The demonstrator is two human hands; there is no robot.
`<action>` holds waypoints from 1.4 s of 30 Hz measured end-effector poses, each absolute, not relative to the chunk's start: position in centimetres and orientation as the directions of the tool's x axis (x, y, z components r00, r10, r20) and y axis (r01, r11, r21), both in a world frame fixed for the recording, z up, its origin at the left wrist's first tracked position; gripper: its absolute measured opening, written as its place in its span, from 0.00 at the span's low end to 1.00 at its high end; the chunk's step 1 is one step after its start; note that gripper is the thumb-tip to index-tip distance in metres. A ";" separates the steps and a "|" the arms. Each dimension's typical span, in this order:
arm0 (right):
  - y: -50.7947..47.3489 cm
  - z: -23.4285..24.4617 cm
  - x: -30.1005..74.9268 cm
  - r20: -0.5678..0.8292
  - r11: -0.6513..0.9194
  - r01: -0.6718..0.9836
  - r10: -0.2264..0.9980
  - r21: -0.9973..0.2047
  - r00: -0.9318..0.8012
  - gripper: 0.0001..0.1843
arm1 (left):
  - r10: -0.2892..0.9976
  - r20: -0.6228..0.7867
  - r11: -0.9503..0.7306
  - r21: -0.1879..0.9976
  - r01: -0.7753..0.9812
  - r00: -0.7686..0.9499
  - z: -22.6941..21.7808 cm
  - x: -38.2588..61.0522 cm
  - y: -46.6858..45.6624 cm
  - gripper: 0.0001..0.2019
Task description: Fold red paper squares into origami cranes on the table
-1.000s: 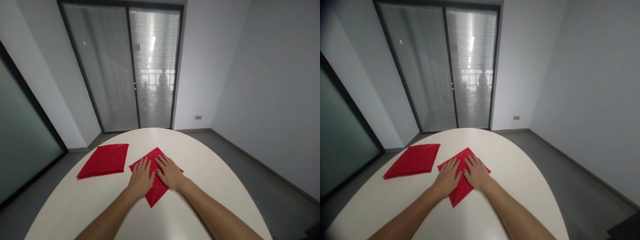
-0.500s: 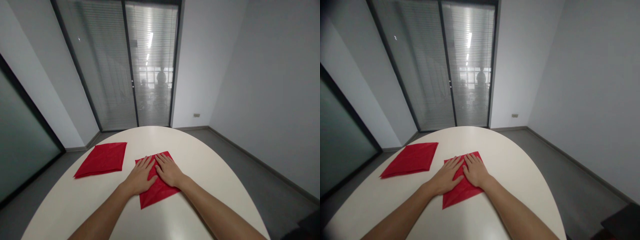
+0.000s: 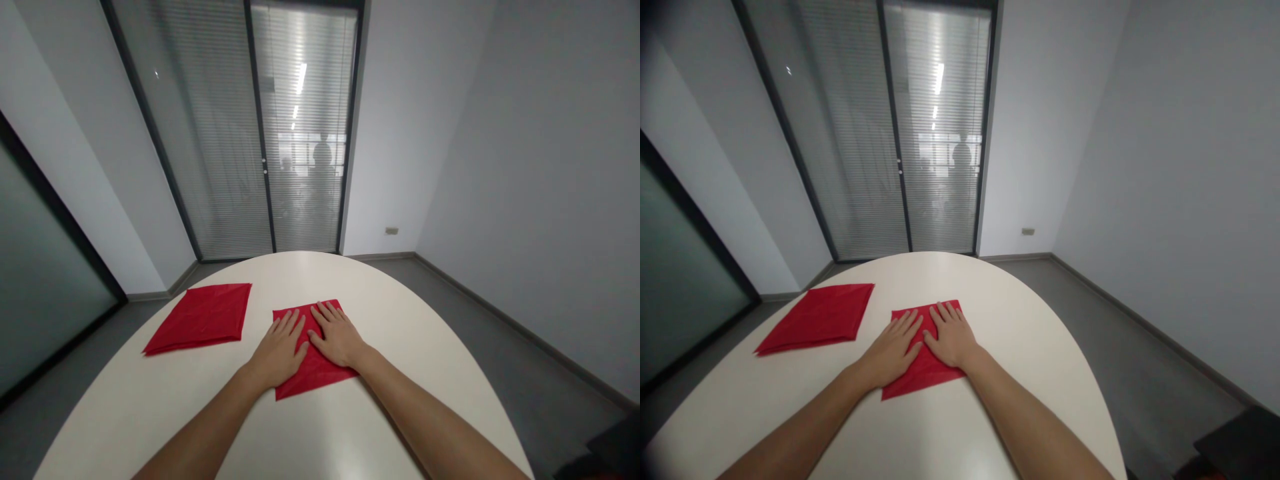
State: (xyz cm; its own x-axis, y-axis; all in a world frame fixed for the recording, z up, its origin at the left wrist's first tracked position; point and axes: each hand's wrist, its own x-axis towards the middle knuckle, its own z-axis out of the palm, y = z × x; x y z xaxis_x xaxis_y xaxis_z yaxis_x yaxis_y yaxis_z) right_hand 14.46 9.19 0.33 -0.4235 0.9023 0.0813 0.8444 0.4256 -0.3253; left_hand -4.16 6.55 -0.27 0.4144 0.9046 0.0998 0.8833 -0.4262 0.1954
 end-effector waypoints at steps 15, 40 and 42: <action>8.9 1.5 15.5 0.247 0.521 0.824 0.848 -0.222 -0.470 0.31 | 0.914 0.123 -0.402 0.168 0.900 0.386 -0.4 -5.0 7.0 0.30; 8.7 1.3 16.0 0.001 0.524 0.788 0.833 -0.324 -0.554 0.48 | 0.893 0.078 -0.450 0.113 0.886 0.443 -0.1 -6.0 6.6 0.29; 8.9 1.3 16.3 -0.011 0.513 0.798 0.840 -0.316 -0.543 0.49 | 0.900 0.068 -0.435 0.112 0.893 0.430 -0.3 -6.0 6.7 0.29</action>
